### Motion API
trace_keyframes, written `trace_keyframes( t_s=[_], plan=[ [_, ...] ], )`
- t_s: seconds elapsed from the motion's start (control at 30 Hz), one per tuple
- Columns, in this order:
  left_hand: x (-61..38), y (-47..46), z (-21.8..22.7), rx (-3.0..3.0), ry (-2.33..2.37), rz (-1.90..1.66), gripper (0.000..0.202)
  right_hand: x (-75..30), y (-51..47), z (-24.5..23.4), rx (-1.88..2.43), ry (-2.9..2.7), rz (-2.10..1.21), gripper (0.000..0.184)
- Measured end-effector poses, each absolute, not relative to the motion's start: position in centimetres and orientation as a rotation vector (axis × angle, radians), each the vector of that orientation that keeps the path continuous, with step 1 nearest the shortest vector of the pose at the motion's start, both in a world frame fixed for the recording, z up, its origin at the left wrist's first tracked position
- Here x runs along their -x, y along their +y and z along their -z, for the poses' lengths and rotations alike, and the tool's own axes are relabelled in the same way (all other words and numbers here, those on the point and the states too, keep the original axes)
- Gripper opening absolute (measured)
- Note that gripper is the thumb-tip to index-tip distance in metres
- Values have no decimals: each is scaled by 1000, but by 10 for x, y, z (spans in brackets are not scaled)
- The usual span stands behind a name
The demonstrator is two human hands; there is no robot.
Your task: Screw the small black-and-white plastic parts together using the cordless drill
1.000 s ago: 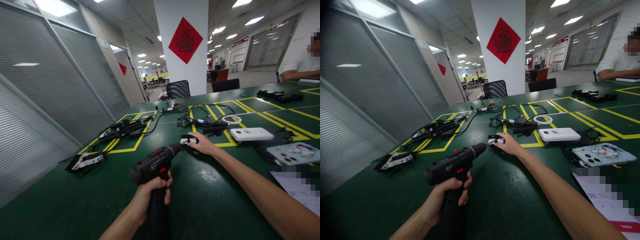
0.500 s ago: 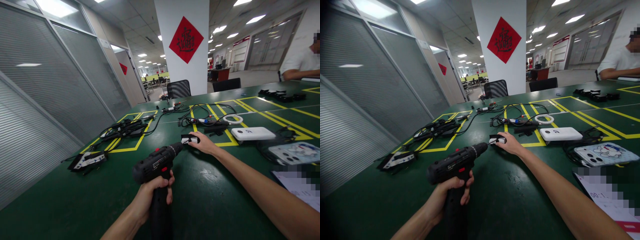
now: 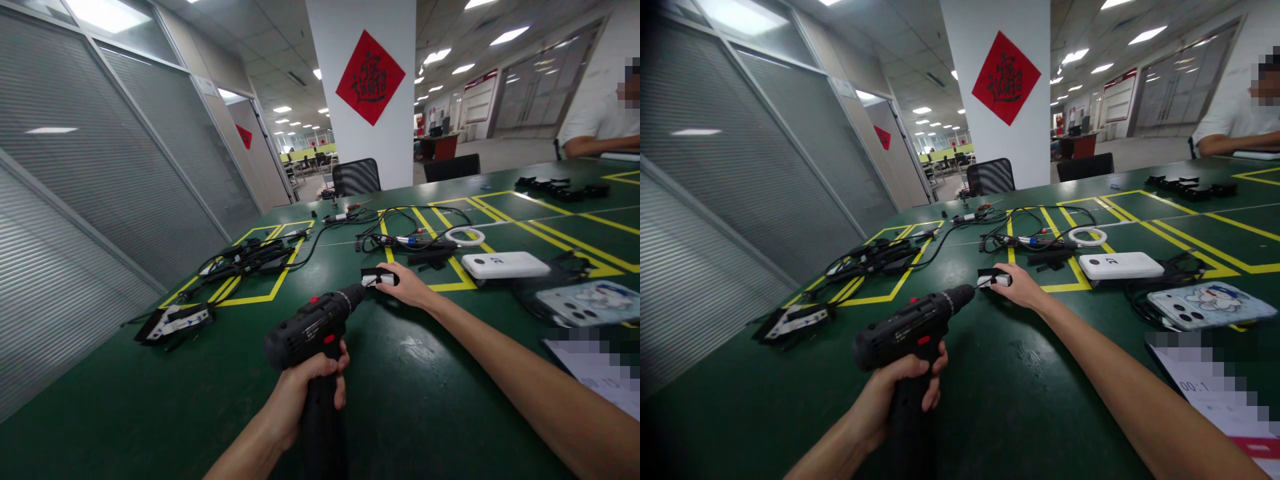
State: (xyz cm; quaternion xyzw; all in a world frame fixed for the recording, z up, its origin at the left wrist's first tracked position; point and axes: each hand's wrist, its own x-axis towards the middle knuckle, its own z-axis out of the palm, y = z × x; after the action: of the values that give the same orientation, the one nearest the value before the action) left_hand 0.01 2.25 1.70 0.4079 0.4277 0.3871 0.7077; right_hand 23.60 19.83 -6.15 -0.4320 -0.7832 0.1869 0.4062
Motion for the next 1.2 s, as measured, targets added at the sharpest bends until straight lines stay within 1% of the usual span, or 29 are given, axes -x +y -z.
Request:
trace_keyframes(
  t_s=[0.3, 1.2],
  plan=[
    [-1, 21, -20, -916, 952, -863, 17, -236, 198, 62, 1071, -1986, -445, 48],
    [0, 23, -16, -904, 921, -867, 20, -236, 200, 63, 1084, -1970, -485, 48]
  ],
)
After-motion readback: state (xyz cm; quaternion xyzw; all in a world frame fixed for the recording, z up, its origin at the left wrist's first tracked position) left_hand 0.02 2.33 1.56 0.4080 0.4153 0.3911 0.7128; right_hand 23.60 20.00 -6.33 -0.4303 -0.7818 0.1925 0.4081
